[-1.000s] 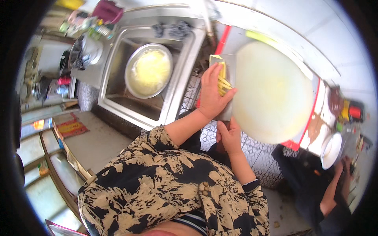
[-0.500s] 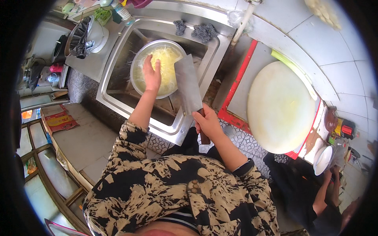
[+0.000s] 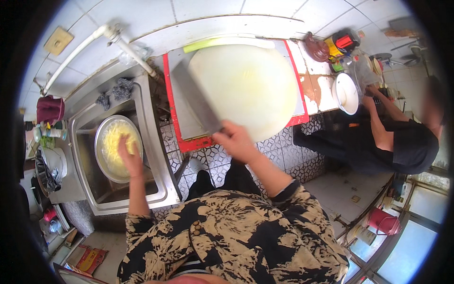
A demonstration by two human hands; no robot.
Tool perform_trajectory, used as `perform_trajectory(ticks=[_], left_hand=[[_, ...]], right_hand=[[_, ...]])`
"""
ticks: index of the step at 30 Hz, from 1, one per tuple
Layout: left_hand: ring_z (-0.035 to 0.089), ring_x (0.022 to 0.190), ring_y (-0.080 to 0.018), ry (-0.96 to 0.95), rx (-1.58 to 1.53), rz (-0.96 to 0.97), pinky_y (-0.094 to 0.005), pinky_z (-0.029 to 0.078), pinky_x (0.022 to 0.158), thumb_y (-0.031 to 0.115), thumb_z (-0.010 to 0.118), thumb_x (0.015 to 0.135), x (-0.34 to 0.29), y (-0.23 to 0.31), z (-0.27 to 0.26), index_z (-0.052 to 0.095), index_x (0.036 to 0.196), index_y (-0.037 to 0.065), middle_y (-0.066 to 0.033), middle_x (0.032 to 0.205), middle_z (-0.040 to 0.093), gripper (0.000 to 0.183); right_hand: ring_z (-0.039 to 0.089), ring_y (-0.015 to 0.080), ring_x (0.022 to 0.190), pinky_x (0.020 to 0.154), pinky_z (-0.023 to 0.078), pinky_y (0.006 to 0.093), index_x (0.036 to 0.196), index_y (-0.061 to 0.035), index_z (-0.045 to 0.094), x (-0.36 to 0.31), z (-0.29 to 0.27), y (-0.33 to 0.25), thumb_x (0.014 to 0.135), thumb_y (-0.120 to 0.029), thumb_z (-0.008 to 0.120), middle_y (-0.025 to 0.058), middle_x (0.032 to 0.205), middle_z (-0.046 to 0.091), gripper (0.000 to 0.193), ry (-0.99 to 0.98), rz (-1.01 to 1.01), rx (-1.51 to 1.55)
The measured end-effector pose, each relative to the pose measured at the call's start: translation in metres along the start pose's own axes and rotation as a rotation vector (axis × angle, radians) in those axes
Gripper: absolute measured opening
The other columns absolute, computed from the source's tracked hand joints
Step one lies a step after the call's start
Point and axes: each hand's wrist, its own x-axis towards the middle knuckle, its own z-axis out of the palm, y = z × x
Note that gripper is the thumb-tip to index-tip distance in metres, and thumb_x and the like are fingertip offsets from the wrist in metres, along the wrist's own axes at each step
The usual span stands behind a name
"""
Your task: The person slices peeled potatoes into thin strips using a cleaver on a cutting board, then transfers the strips into a bowl of water in the sink. The person rinses the potato strips, drains them into a colander, and places the colander into a larger bowl.
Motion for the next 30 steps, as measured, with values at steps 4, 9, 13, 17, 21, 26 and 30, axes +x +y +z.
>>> perform_trajectory(ticks=[4,9,13,17,21,26,30], left_hand=[[0.054,0.122,-0.0341,-0.213,-0.452,0.147,-0.0427,0.039,0.105,0.009,0.063,0.091,0.015,0.15,0.044,0.064,0.12,0.005,-0.0141,0.127,0.061,0.029],[0.064,0.093,-0.0326,-0.511,-0.544,0.238,-0.041,0.052,0.082,0.011,0.063,0.091,0.07,0.276,0.106,0.064,0.116,0.005,-0.0157,0.107,0.064,0.026],[0.066,0.086,-0.0332,-0.404,-0.287,0.251,-0.0436,0.054,0.078,0.019,0.066,0.089,0.108,0.34,0.178,0.064,0.103,0.004,-0.015,0.093,0.064,0.021],[0.066,0.086,-0.036,-0.511,-0.046,0.127,-0.0448,0.054,0.078,0.021,0.065,0.087,0.142,0.357,0.205,0.062,0.092,0.003,-0.0173,0.093,0.065,0.019],[0.065,0.085,-0.0377,-0.672,0.112,0.216,-0.046,0.054,0.077,0.017,0.061,0.086,0.151,0.351,0.188,0.061,0.089,0.001,-0.0194,0.095,0.065,0.017],[0.066,0.085,-0.0379,-0.386,-0.105,0.074,-0.0471,0.053,0.074,0.022,0.065,0.084,0.133,0.262,0.101,0.063,0.092,0.006,-0.0172,0.094,0.066,0.018],[0.066,0.085,-0.0378,0.015,0.157,-0.257,-0.047,0.052,0.075,0.019,0.065,0.087,0.119,0.113,-0.039,0.066,0.087,0.008,-0.018,0.092,0.067,0.011]], right_hand=[[0.046,0.0089,0.046,0.041,0.041,0.0248,0.11,-0.0048,0.057,-0.021,-0.103,-0.003,0.097,-0.01,0.06,0.0001,0.067,0.052,0.014,0.305,0.135,0.379],[0.048,0.01,0.049,0.043,0.043,0.026,0.106,-0.0067,0.056,-0.058,-0.15,0.01,0.097,-0.009,0.06,0.0022,0.069,0.052,0.011,0.427,0.112,0.459],[0.047,0.0101,0.048,0.042,0.043,0.0261,0.109,-0.0067,0.057,-0.076,-0.171,0.02,0.096,-0.009,0.06,0.0022,0.068,0.052,0.013,0.448,0.181,0.53],[0.048,0.0102,0.046,0.042,0.043,0.0256,0.106,-0.0052,0.059,-0.077,-0.19,0.015,0.096,-0.008,0.062,0.002,0.067,0.053,0.01,0.349,0.102,0.472],[0.05,0.0098,0.045,0.041,0.043,0.0241,0.107,-0.0039,0.06,-0.066,-0.197,0.006,0.096,-0.007,0.062,0.0018,0.065,0.053,0.012,0.332,0.108,0.402],[0.047,0.0084,0.043,0.04,0.04,0.0228,0.119,-0.0015,0.061,-0.048,-0.176,-0.013,0.095,-0.005,0.061,-0.0009,0.062,0.051,0.024,0.24,0.059,0.234],[0.057,0.0147,0.057,0.055,0.048,0.0301,0.128,-0.0049,0.06,-0.021,-0.132,-0.046,0.09,-0.005,0.063,0.0021,0.064,0.052,0.038,-0.021,-0.14,-0.268]])
